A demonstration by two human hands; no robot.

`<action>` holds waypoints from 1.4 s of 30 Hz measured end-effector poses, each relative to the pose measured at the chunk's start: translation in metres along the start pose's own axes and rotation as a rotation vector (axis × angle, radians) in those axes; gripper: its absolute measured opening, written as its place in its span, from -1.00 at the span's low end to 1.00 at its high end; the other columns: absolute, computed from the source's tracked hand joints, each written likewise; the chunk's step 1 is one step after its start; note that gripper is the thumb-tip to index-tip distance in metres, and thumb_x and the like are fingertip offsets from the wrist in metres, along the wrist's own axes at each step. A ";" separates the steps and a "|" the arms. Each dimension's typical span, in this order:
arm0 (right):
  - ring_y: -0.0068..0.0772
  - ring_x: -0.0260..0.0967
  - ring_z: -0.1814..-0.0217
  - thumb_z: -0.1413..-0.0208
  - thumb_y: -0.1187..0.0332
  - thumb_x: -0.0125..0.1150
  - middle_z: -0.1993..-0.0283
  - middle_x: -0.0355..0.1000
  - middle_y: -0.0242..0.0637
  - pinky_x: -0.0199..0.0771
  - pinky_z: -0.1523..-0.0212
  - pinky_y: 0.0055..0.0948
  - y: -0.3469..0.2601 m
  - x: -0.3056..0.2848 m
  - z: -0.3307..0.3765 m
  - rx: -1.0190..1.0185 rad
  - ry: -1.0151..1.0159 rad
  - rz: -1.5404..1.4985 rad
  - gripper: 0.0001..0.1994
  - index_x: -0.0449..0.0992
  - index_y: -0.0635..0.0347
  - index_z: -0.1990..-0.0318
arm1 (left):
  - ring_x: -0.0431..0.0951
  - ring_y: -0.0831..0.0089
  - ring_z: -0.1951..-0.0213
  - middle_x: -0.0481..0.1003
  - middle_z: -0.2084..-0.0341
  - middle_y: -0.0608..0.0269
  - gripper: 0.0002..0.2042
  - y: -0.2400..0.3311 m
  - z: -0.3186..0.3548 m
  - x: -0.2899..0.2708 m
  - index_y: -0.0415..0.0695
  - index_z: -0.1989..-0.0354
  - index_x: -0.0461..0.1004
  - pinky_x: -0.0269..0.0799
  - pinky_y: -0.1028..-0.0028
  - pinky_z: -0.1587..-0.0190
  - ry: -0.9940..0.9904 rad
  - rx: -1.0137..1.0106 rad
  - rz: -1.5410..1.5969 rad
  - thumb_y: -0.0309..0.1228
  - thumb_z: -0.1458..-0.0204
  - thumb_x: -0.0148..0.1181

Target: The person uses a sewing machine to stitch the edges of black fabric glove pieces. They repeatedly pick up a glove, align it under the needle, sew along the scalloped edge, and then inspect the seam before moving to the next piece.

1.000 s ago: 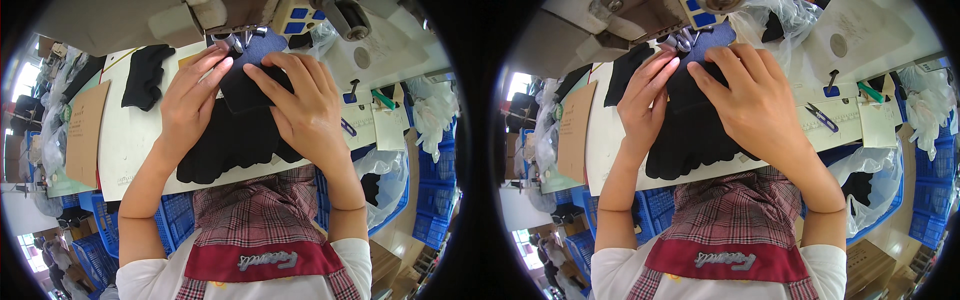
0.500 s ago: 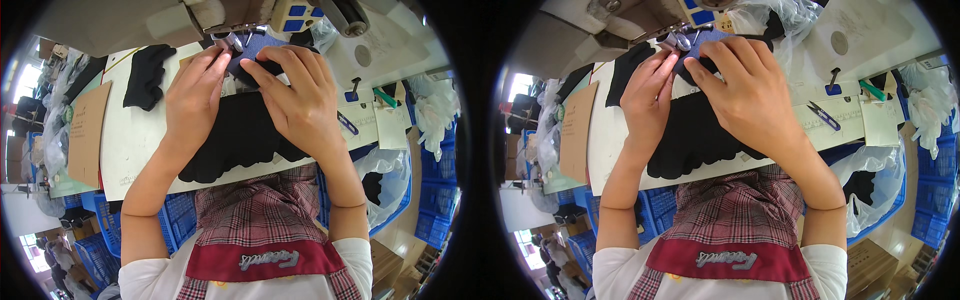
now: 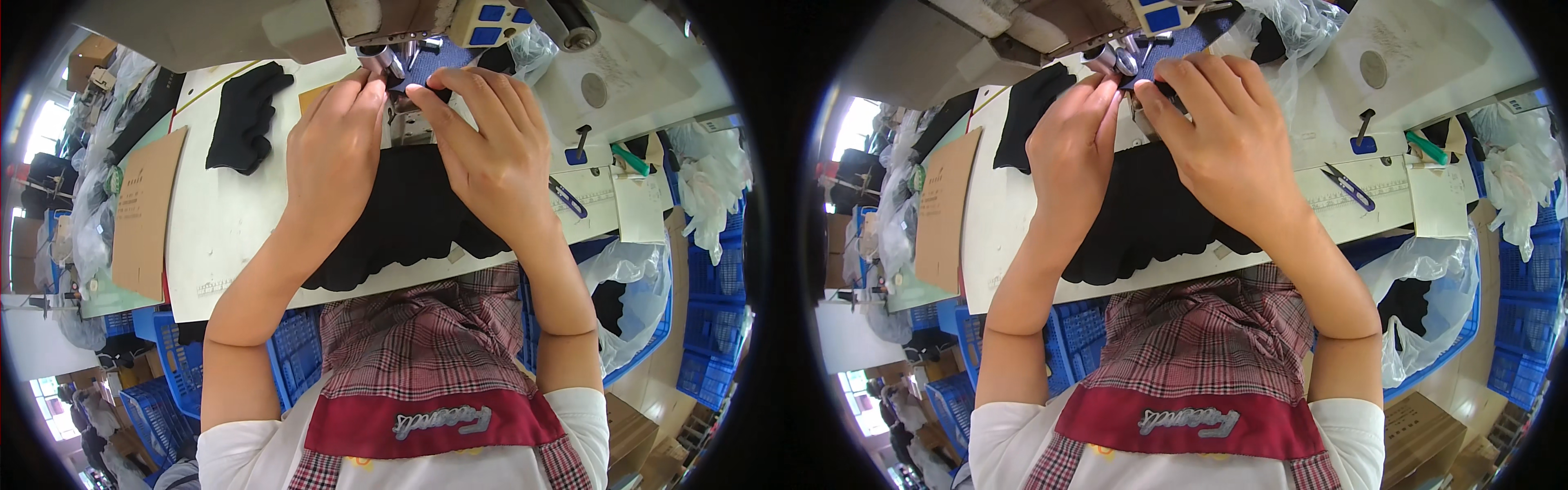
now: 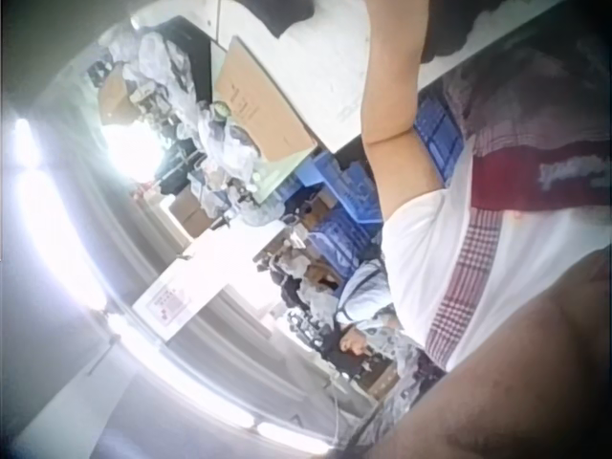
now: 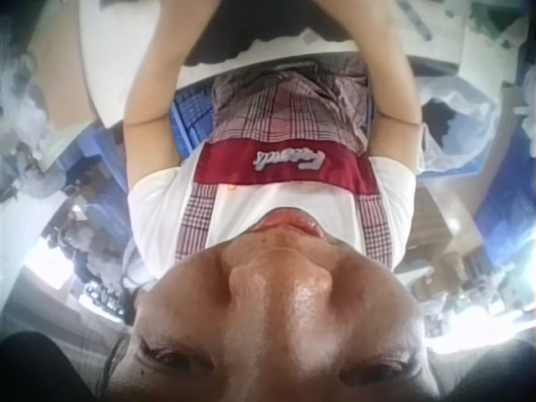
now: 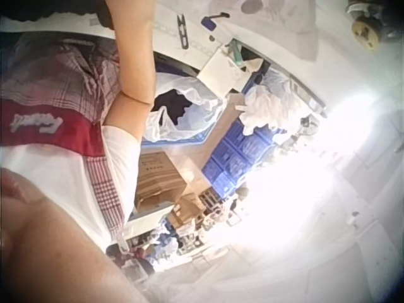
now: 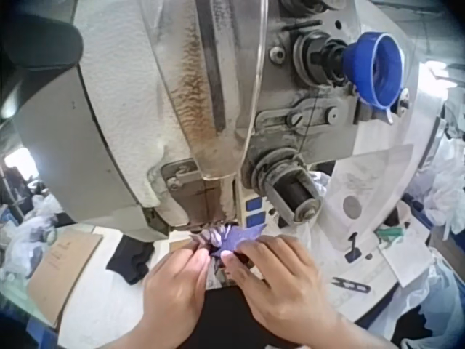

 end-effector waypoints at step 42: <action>-0.08 0.40 0.15 0.01 0.08 0.40 0.19 0.44 -0.15 0.43 0.17 -0.20 0.005 -0.030 0.055 0.655 -0.429 0.030 -0.51 0.54 0.41 0.15 | 0.50 0.49 0.26 0.54 0.26 0.31 -0.78 -0.197 -0.016 0.015 -0.16 0.08 0.48 0.41 0.41 0.13 0.150 -1.029 1.059 -0.31 -0.20 0.13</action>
Point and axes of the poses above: each hand's wrist, its own z-axis away from the middle knuckle, its own x-axis out of the palm, y = z × x, the point moved 3 cm from there along -z, towards the middle knuckle
